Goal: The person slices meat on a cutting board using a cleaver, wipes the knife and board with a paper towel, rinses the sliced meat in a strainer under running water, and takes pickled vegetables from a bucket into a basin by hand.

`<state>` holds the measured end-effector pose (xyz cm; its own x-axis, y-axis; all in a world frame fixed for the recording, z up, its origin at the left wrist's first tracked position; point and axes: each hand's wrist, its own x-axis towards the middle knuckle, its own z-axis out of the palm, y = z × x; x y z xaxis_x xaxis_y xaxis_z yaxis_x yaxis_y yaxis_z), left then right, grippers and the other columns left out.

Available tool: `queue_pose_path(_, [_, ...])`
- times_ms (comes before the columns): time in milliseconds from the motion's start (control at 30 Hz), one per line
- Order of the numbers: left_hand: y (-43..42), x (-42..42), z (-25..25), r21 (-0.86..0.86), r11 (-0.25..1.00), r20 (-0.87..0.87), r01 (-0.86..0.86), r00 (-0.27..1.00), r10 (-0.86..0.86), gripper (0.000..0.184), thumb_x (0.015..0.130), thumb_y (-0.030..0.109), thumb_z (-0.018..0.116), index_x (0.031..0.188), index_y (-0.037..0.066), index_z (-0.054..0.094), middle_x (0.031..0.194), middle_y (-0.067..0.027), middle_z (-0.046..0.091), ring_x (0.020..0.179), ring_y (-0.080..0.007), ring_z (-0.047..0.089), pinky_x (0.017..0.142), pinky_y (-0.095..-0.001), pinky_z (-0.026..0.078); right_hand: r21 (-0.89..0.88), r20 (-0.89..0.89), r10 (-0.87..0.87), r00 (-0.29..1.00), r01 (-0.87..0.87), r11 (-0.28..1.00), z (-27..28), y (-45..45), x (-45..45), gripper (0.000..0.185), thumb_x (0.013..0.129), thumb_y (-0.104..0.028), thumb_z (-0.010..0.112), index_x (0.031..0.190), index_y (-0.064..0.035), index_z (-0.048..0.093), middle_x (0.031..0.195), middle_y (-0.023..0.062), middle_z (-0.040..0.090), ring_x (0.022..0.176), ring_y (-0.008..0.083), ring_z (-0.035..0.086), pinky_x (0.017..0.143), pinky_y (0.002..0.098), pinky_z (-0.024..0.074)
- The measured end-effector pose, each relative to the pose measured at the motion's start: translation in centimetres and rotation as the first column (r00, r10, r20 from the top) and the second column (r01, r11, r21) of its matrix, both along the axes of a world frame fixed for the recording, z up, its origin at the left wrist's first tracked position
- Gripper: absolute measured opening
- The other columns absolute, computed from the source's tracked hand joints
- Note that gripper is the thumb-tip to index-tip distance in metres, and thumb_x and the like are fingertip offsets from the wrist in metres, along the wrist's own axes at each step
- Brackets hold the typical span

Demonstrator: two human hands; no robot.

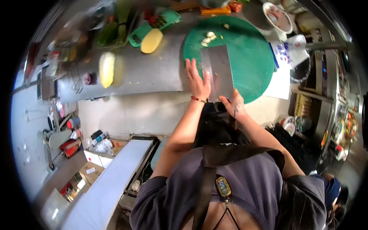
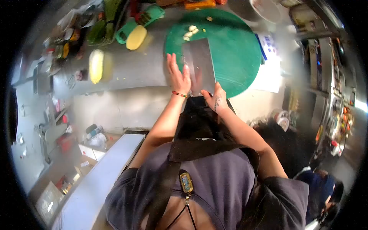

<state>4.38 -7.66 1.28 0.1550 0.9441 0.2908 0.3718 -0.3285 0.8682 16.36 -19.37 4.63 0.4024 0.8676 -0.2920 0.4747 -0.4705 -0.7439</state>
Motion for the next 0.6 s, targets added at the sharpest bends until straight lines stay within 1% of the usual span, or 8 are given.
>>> queue_pose_path(67, [0.2,-0.4,0.1,0.029,1.0,-0.048,0.001,0.999,0.0,0.065,0.09,0.032,0.051,0.141,0.0,0.025,0.147,-0.0276,0.016,0.136,-0.0437,0.019,0.109,-0.0491,0.021,0.124,-0.061,0.001,0.998,0.007,0.992,-0.7,0.1,-0.6,0.043,0.075,-0.025,0.075,0.095,0.0044,0.05,0.087,0.0263,0.063,0.085,0.0418,0.063,0.073,0.0416,0.0506])
queue_pose_path(200, [0.3,-0.3,0.0,0.003,1.0,0.015,-0.011,1.0,0.011,0.067,0.09,0.034,0.051,0.141,0.0,0.024,0.146,-0.0278,0.019,0.135,-0.0433,0.021,0.109,-0.0484,0.021,-0.018,-0.138,0.021,0.99,-0.023,1.0,-1.1,1.0,-0.9,0.042,0.074,-0.023,0.075,0.094,0.0041,0.05,0.087,0.0265,0.063,0.086,0.0419,0.062,0.072,0.0421,0.0506])
queue_pose_path(300, [0.5,-0.7,0.2,0.023,0.999,-0.017,-0.033,0.999,0.034,0.069,0.09,0.037,0.05,0.141,-0.001,0.022,0.146,-0.0276,0.02,0.135,-0.0427,0.022,0.109,-0.0478,0.021,0.049,0.014,0.161,0.987,-0.162,0.986,-0.9,1.8,-1.2,0.041,0.074,-0.021,0.075,0.096,0.005,0.051,0.088,0.0257,0.064,0.086,0.0401,0.063,0.073,0.0413,0.0506])
queue_pose_path(367, [0.4,-1.2,0.6,0.007,1.0,-0.009,0.0,1.0,0.0,0.069,0.09,0.036,0.051,0.141,-0.001,0.022,0.146,-0.0275,0.02,0.135,-0.0422,0.021,0.109,-0.0482,0.02,-0.013,-0.226,0.136,0.965,-0.143,0.99,-0.4,2.3,-1.4,0.041,0.075,-0.019,0.074,0.099,0.0055,0.05,0.088,0.025,0.064,0.087,0.0395,0.063,0.075,0.0411,0.0499])
queue_pose_path(400, [0.4,-1.4,1.4,-0.003,1.0,-0.007,0.01,1.0,-0.01,0.069,0.09,0.035,0.051,0.142,-0.001,0.022,0.146,-0.0276,0.018,0.135,-0.0425,0.02,0.11,-0.0481,0.02,-0.012,-0.241,0.157,0.958,-0.165,0.986,-0.1,2.7,-1.5,0.04,0.077,-0.017,0.073,0.102,0.0043,0.051,0.081,0.0195,0.064,0.069,0.0305,0.065,0.062,0.0372,0.0506])
queue_pose_path(433, [0.3,-1.5,2.1,-0.001,1.0,-0.014,0.014,1.0,-0.014,0.069,0.09,0.035,0.051,0.142,-0.001,0.022,0.146,-0.0276,0.018,0.135,-0.0425,0.02,0.11,-0.0481,0.02,-0.009,-0.247,0.154,0.957,-0.161,0.987,0.2,2.8,-1.6,0.04,0.077,-0.017,0.073,0.102,0.0043,0.051,0.081,0.0195,0.064,0.069,0.0305,0.065,0.062,0.0372,0.0506])
queue_pose_path(533, [-0.2,-1.4,5.6,0.124,0.984,0.007,0.129,0.991,-0.131,0.07,0.089,0.034,0.053,0.141,-0.004,0.024,0.147,-0.0283,0.017,0.135,-0.043,0.021,0.11,-0.0475,0.019,-0.061,-0.685,-0.015,0.728,-0.037,0.997,1.7,2.2,-1.4,0.035,0.081,-0.014,0.071,0.105,0.0013,0.05,0.068,0.0052,0.056,0.042,0.0093,0.044,0.038,0.0252,0.0368])
queue_pose_path(600, [-0.3,-0.3,8.9,0.253,0.937,0.034,0.241,0.966,-0.258,0.071,0.088,0.036,0.052,0.139,-0.006,0.025,0.145,-0.0299,0.02,0.134,-0.0428,0.024,0.109,-0.0472,0.02,-0.065,-0.74,-0.044,0.671,-0.006,0.998,3.8,1.7,0.0,0.037,0.081,-0.012,0.07,0.107,0.0011,0.048,0.068,0.004,0.056,0.043,0.0096,0.045,0.039,0.0249,0.0371])
